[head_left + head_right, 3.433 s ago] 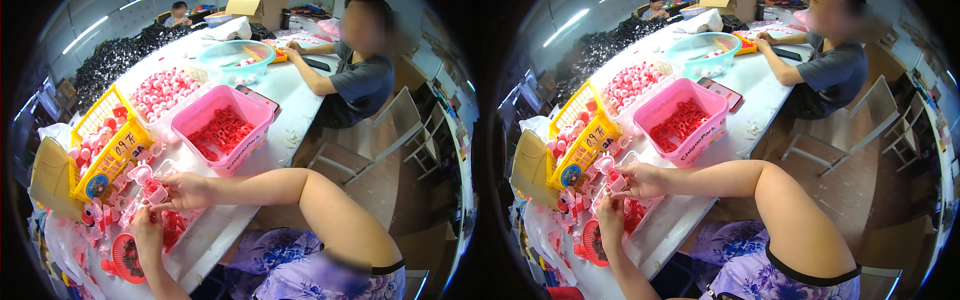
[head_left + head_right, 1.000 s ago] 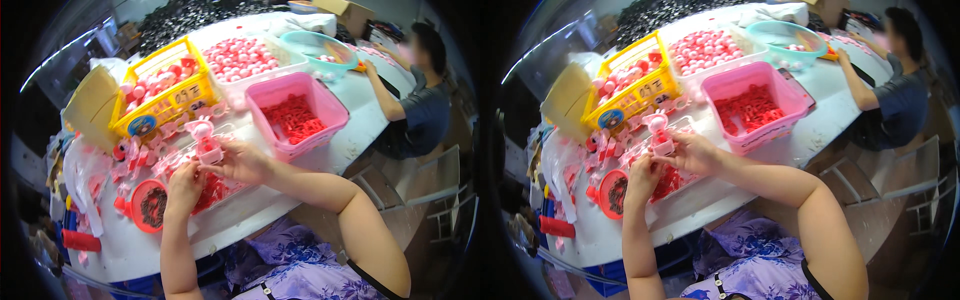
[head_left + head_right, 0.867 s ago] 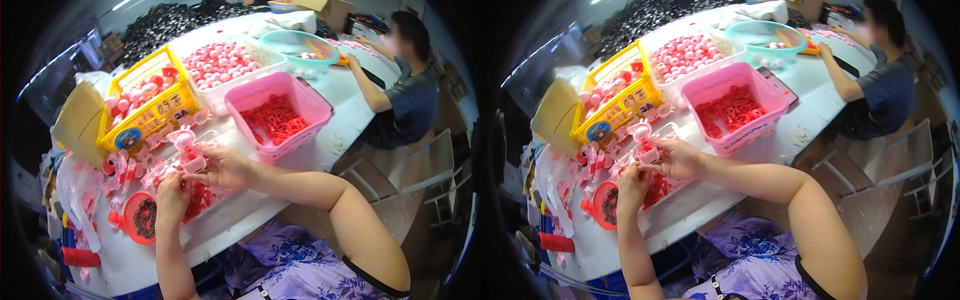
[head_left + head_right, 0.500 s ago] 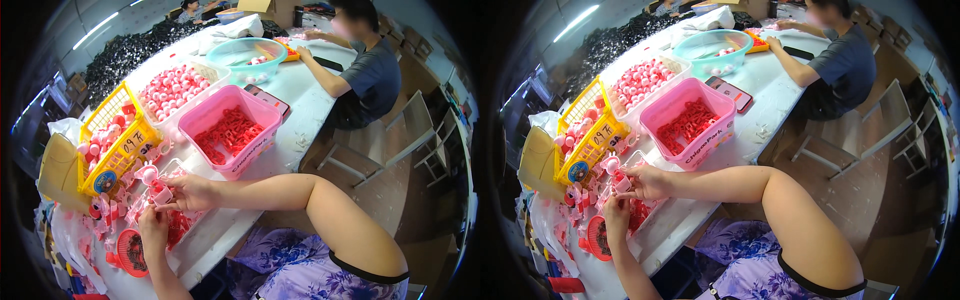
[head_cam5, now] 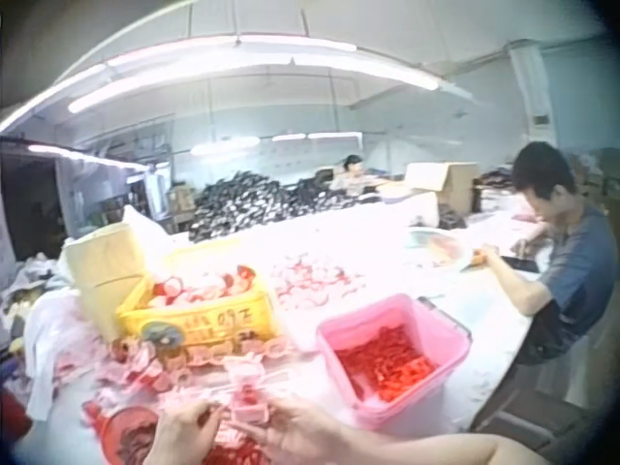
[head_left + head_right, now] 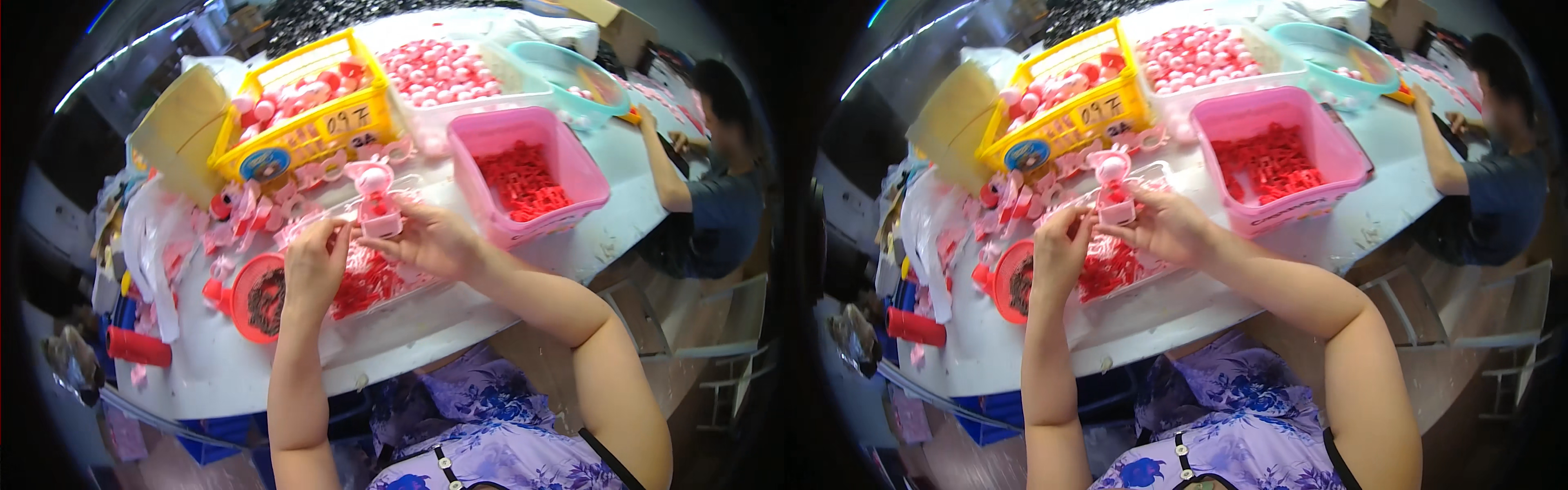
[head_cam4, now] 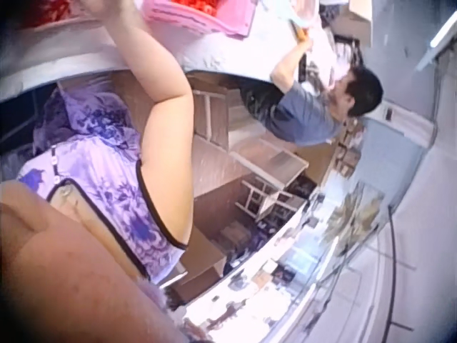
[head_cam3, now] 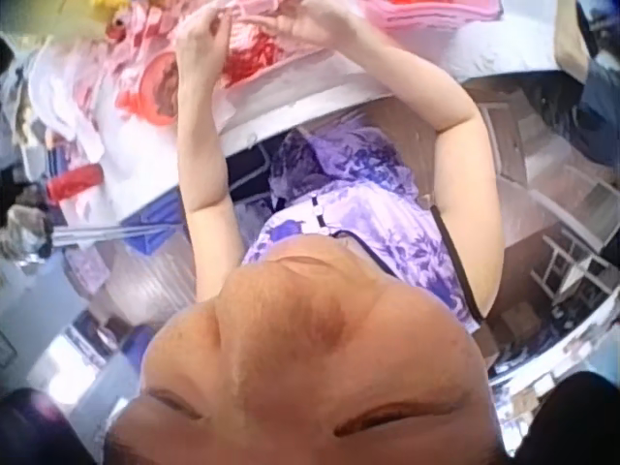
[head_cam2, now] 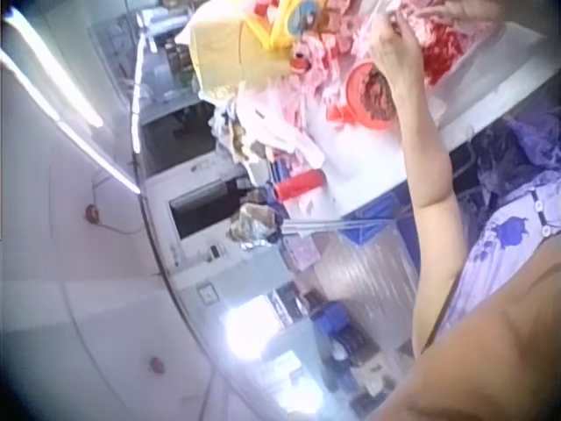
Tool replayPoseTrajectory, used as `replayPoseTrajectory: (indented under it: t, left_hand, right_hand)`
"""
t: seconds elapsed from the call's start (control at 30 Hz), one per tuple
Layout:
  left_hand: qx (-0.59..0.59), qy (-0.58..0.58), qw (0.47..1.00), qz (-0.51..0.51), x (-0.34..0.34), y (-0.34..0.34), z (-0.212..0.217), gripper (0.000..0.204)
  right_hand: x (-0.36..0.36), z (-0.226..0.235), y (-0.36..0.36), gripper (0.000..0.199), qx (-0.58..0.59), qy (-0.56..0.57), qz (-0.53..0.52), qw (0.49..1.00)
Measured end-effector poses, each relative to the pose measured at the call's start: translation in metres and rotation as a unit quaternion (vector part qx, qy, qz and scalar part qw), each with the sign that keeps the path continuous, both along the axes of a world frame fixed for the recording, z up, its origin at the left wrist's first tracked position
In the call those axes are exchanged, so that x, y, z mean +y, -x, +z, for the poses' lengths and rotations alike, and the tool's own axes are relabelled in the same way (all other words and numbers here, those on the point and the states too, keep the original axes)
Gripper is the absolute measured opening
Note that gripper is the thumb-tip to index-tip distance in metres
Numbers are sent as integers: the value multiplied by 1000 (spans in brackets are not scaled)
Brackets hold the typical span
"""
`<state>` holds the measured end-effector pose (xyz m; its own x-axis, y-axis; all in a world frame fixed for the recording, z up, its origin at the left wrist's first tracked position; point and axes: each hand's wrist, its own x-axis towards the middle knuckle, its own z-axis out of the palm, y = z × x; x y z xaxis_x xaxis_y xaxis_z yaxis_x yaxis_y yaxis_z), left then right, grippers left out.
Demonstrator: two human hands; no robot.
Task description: The person assembles small pink and white plastic toys at a workbench. They pick up a pink base, a white head, and a red body part, then fit them together to form a complete figure. The person repeats this process, handling the components one by one and placing the finished toys into a yellow basket.
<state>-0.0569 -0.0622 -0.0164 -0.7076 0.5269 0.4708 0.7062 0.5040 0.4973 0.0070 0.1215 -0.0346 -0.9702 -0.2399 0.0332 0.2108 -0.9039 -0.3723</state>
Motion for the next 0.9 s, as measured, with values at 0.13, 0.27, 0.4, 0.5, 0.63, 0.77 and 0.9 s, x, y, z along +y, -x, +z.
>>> replayPoseTrajectory:
  t: [0.13, 0.27, 0.4, 0.5, 0.63, 0.77, 0.9]
  left_hand:
    - [10, -78, 997, 12, 4, -1, 0, 13]
    - [15, -97, 995, 34, 3, -4, 5, 12]
    - [6, -89, 995, 50, 3, -4, 9, 12]
    - [8, -94, 994, 59, 0, -1, 9, 12]
    - [-4, -146, 987, 65, -2, 1, 15, 12]
    - [-8, -146, 986, 84, -6, 6, 15, 12]
    - [6, -152, 978, 146, -23, 16, 21, 13]
  right_hand:
    - [1, 5, -4, 43, 10, -31, -10, 999]
    - [0, 10, -7, 45, 26, -52, -7, 998]
    - [4, 9, -6, 45, 15, -40, -1, 999]
    - [3, 10, -6, 45, 13, -31, 5, 999]
    - [2, 10, -7, 45, 11, -46, -6, 999]
    - [3, 10, -6, 44, -1, -49, -7, 999]
    - [0, 15, -8, 44, -7, -60, -7, 998]
